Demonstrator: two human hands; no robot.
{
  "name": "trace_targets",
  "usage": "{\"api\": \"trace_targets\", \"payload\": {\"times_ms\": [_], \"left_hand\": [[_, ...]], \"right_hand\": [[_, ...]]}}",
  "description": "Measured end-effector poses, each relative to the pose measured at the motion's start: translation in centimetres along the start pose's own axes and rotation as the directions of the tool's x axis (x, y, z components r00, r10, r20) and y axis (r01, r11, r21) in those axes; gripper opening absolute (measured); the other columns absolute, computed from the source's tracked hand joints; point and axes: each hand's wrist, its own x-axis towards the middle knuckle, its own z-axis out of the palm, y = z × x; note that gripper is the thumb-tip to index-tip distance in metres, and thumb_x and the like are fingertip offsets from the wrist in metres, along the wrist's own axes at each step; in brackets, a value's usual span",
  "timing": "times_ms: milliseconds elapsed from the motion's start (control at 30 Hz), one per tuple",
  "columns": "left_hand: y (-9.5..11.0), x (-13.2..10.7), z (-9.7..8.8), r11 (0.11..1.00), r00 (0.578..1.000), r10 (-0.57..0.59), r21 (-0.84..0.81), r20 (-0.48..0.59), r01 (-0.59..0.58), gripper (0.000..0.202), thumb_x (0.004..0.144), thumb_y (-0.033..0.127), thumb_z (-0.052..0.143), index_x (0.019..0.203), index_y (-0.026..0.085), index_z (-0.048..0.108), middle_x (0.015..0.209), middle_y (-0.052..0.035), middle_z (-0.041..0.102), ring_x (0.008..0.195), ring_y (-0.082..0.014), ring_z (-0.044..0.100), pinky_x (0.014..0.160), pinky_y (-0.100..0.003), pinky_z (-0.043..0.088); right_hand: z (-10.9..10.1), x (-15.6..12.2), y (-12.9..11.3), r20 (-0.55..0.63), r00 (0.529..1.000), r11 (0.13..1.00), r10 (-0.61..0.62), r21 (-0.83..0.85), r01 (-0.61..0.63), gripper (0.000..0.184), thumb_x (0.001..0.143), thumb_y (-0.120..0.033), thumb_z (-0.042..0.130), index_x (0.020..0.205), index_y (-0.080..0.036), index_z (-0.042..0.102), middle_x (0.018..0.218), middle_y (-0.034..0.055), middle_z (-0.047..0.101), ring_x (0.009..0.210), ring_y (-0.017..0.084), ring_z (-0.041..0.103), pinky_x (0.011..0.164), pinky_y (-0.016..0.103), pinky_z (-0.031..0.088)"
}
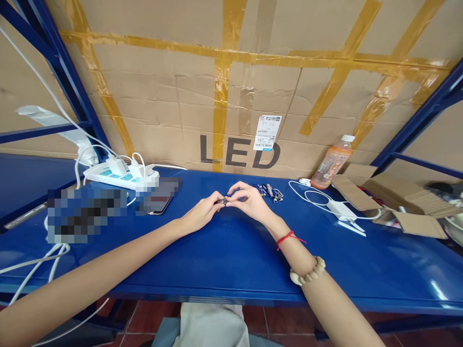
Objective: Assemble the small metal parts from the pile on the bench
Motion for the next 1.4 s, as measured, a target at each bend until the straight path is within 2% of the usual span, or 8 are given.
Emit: {"api": "trace_targets", "payload": {"times_ms": [167,400,567,800,967,1067,1233,1400], "left_hand": [[0.0,-0.1,0.1,0.998,0.996,0.059,0.012,-0.061,-0.059,0.009,0.09,0.023,0.037,0.082,0.02,0.039,0.095,-0.002,0.059,0.087,-0.0151,0.057,0.073,-0.025,0.043],[-0.3,0.1,0.3,0.982,0.981,0.104,0.173,-0.161,-0.075,0.011,0.088,0.022,0.043,0.077,0.019,0.043,0.085,-0.0018,0.059,0.08,-0.0154,0.056,0.072,-0.027,0.044],[-0.6,0.1,0.3,0.969,0.975,0.134,0.228,-0.177,-0.092,0.011,0.087,0.023,0.045,0.078,0.019,0.049,0.081,-0.001,0.06,0.076,-0.0149,0.054,0.072,-0.027,0.044],[-0.3,0.0,0.1,0.977,0.969,0.086,0.209,-0.231,-0.037,0.01,0.087,0.026,0.045,0.086,0.02,0.053,0.086,-0.0007,0.062,0.081,-0.0153,0.055,0.076,-0.028,0.045],[0.2,-0.1,-0.2,0.979,0.972,0.102,0.192,-0.211,-0.061,0.018,0.088,0.024,0.044,0.101,0.023,0.056,0.099,-0.0002,0.064,0.088,-0.0148,0.056,0.086,-0.031,0.044],[0.3,-0.1,-0.1,0.976,0.97,0.118,0.205,-0.214,-0.074,0.02,0.088,0.025,0.043,0.102,0.023,0.058,0.099,-0.0005,0.065,0.089,-0.0151,0.056,0.088,-0.032,0.043],[0.3,-0.1,0.2,0.971,0.963,0.064,0.239,-0.264,0.001,0.019,0.088,0.027,0.044,0.098,0.023,0.059,0.097,-0.0015,0.065,0.089,-0.0166,0.057,0.084,-0.031,0.045],[0.1,0.0,0.2,0.981,0.963,0.018,0.19,-0.27,0.035,0.02,0.089,0.029,0.039,0.099,0.022,0.056,0.095,-0.0015,0.063,0.087,-0.016,0.057,0.077,-0.028,0.045]], "right_hand": [[0.4,0.0,0.2,0.001,0.999,0.999,0.036,-0.005,-0.036,0.027,0.067,-0.042,0.067,0.06,-0.016,0.066,0.081,0.005,0.057,0.066,0.01,0.052,0.052,0.022,0.041],[0.9,0.0,0.3,-0.025,0.998,0.998,0.059,0.002,-0.059,0.03,0.067,-0.044,0.066,0.058,-0.015,0.061,0.075,0.0045,0.056,0.063,0.009,0.051,0.056,0.023,0.044],[1.0,0.1,0.5,-0.001,0.997,0.997,0.073,-0.001,-0.073,0.035,0.066,-0.049,0.065,0.057,-0.015,0.061,0.073,0.0045,0.056,0.062,0.009,0.05,0.056,0.024,0.045],[1.5,0.3,1.3,-0.009,0.992,0.99,0.127,0.066,-0.127,0.039,0.064,-0.052,0.064,0.063,-0.013,0.062,0.077,0.0046,0.055,0.056,0.006,0.048,0.052,0.022,0.043],[1.6,0.4,1.6,0.011,0.984,0.976,0.179,0.122,-0.179,0.043,0.064,-0.056,0.063,0.062,-0.013,0.06,0.079,0.0042,0.054,0.052,0.005,0.048,0.051,0.022,0.044],[1.7,0.4,1.8,-0.012,0.981,0.975,0.192,0.113,-0.189,0.045,0.063,-0.058,0.063,0.062,-0.013,0.06,0.078,0.0041,0.055,0.052,0.006,0.048,0.051,0.023,0.044],[1.7,0.3,1.6,-0.097,0.981,0.985,0.17,0.043,-0.167,0.043,0.065,-0.056,0.063,0.065,-0.013,0.061,0.077,0.0047,0.058,0.056,0.007,0.049,0.052,0.022,0.044],[1.3,0.4,0.6,-0.123,0.977,0.984,0.173,0.071,-0.166,0.039,0.067,-0.05,0.064,0.083,-0.015,0.065,0.081,0.0053,0.061,0.057,0.008,0.051,0.051,0.022,0.044]]}}
